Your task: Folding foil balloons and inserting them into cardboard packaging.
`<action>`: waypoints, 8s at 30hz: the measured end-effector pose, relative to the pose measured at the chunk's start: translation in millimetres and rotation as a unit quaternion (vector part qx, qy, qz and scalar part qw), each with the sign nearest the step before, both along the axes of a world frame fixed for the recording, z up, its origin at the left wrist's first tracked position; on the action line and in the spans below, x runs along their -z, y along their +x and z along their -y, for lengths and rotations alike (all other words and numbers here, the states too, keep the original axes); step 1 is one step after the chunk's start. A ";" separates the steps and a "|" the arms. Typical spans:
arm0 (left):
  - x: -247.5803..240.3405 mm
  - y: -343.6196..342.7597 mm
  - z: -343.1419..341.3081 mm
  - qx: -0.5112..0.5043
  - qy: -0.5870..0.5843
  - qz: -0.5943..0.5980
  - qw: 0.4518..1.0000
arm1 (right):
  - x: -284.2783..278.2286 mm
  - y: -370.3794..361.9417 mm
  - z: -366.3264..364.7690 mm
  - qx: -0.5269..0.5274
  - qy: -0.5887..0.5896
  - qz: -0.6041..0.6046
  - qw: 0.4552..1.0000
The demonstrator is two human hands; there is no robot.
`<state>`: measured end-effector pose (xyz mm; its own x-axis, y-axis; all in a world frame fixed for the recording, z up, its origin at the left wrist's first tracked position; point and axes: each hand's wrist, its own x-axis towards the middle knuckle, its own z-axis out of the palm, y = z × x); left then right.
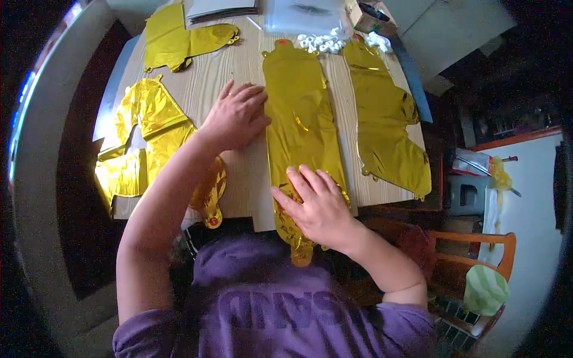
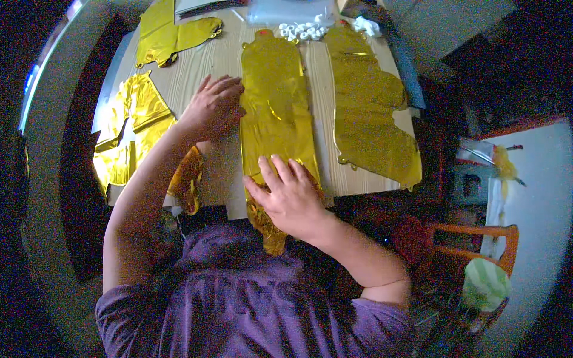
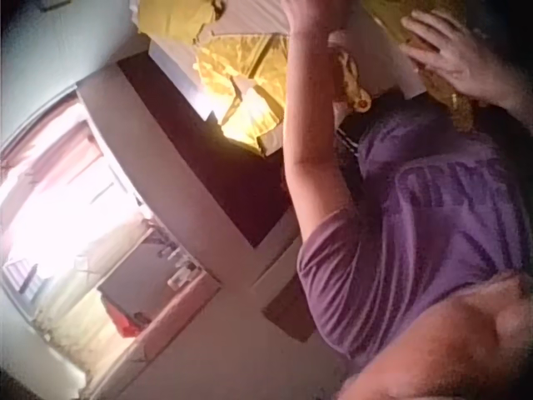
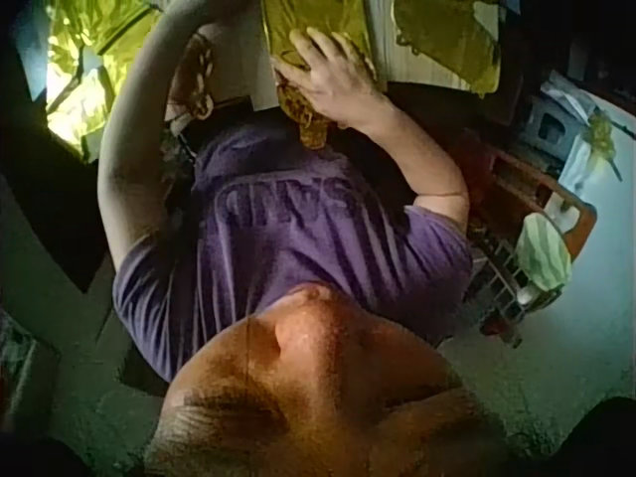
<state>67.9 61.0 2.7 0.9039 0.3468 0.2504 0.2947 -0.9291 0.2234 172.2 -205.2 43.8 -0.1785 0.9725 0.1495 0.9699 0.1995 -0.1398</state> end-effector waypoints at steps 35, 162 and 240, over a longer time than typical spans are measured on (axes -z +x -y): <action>-11.7 -12.2 99.2 0.210 -0.044 -0.032 0.976 | 10.8 97.2 -11.7 0.064 -0.075 0.001 0.995; 8.1 -97.8 192.5 0.011 0.015 0.204 0.979 | 46.6 48.7 71.1 0.033 0.192 -0.085 0.977; 4.8 -105.6 157.1 0.148 -0.022 0.154 0.977 | 38.0 -37.7 56.1 0.393 -0.054 -0.757 0.520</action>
<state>-37.7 -96.1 -2.1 0.8505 0.0975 0.5168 -0.0732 -0.9511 0.3000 134.5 -261.4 5.7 0.5224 0.6741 -0.5221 -0.4908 -0.2630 -0.8306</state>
